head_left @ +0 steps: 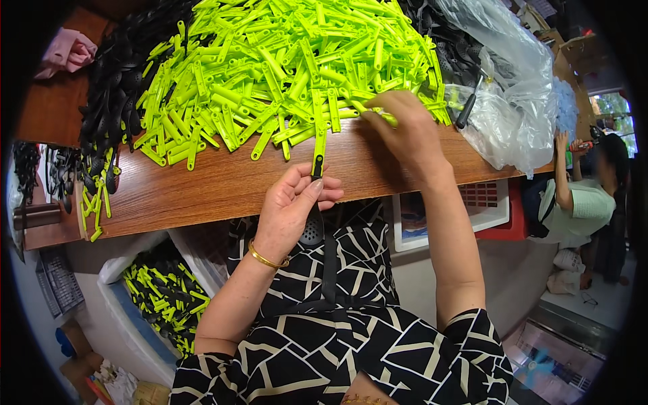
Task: The person assembles plastic spoons by inserting a neon green handle into a black spoon head. They use a hammer to tap the handle into place and then drop the finished spoon into a white bin below the table. The process is repeated continuously for multiple units.
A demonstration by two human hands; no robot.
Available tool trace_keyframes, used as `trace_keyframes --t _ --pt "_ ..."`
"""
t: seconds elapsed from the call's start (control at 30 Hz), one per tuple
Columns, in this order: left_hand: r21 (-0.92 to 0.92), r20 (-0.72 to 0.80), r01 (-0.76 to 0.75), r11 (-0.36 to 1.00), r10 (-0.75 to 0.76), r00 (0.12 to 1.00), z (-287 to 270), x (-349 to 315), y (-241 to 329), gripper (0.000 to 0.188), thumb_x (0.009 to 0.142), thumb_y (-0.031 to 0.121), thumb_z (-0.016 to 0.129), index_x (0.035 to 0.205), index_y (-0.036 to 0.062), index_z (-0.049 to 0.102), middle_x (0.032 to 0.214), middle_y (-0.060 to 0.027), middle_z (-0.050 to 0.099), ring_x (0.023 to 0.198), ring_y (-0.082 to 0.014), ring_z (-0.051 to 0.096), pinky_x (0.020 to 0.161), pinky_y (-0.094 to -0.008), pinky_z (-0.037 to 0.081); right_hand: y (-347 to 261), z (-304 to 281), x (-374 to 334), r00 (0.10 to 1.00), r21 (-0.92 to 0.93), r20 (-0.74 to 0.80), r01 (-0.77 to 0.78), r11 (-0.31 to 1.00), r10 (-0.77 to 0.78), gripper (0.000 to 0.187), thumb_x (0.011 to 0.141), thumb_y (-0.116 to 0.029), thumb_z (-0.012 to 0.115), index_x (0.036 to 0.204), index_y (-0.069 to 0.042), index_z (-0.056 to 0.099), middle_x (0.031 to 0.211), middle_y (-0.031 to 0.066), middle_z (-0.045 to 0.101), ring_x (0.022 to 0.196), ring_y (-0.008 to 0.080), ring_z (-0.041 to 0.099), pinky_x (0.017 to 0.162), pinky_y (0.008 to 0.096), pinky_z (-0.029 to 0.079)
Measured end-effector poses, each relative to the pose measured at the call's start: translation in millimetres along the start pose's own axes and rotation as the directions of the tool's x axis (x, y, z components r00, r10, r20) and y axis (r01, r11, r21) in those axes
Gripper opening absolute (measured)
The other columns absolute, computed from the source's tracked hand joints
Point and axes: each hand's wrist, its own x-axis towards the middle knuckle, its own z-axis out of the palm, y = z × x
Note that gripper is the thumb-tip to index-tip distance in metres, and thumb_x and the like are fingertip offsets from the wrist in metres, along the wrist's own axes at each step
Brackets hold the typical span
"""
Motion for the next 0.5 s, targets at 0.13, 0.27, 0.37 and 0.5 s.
trace_keyframes --t 0.13,0.27,0.37,0.5 --pt "0.036 0.017 0.002 0.999 -0.003 1.000 0 -1 0 0.025 0.104 0.014 0.055 0.126 0.0017 0.055 0.114 -0.0151 0.069 0.102 -0.0205 0.070 0.089 -0.0303 0.056 3 27 9 0.985 -0.103 0.130 -0.101 0.990 0.114 0.015 0.087 -0.020 0.071 0.093 -0.006 0.071 0.088 0.0129 0.069 0.090 0.0329 0.066 0.078 0.0432 0.054" --pt "0.053 0.010 -0.003 0.999 0.002 1.000 3 -1 -2 0.026 0.105 0.015 0.055 0.126 0.0008 0.055 0.115 -0.0153 0.069 0.103 -0.0206 0.070 0.089 -0.0301 0.055 4 26 21 0.967 -0.154 0.220 -0.094 0.984 0.127 0.017 0.086 -0.020 0.072 0.094 -0.005 0.069 0.090 0.0140 0.070 0.085 0.0358 0.067 0.076 0.0441 0.055" --pt "0.060 0.010 -0.011 0.998 0.010 1.000 3 0 -4 0.026 0.105 0.015 0.054 0.127 0.0004 0.054 0.115 -0.0152 0.069 0.102 -0.0204 0.070 0.089 -0.0304 0.055 5 21 26 0.940 -0.070 0.278 -0.184 0.980 0.197 0.016 0.086 -0.017 0.071 0.095 -0.004 0.068 0.091 0.0153 0.071 0.081 0.0368 0.068 0.074 0.0435 0.055" --pt "0.005 0.010 0.032 0.999 -0.032 0.999 5 -3 -4 0.027 0.106 0.015 0.053 0.128 0.0005 0.053 0.116 -0.0147 0.069 0.103 -0.0202 0.070 0.090 -0.0308 0.055 -10 2 9 0.910 0.386 0.175 -0.415 0.824 0.377 0.027 0.090 -0.010 0.070 0.115 -0.004 0.064 0.087 0.0096 0.069 0.076 0.0185 0.069 0.069 0.0312 0.054"
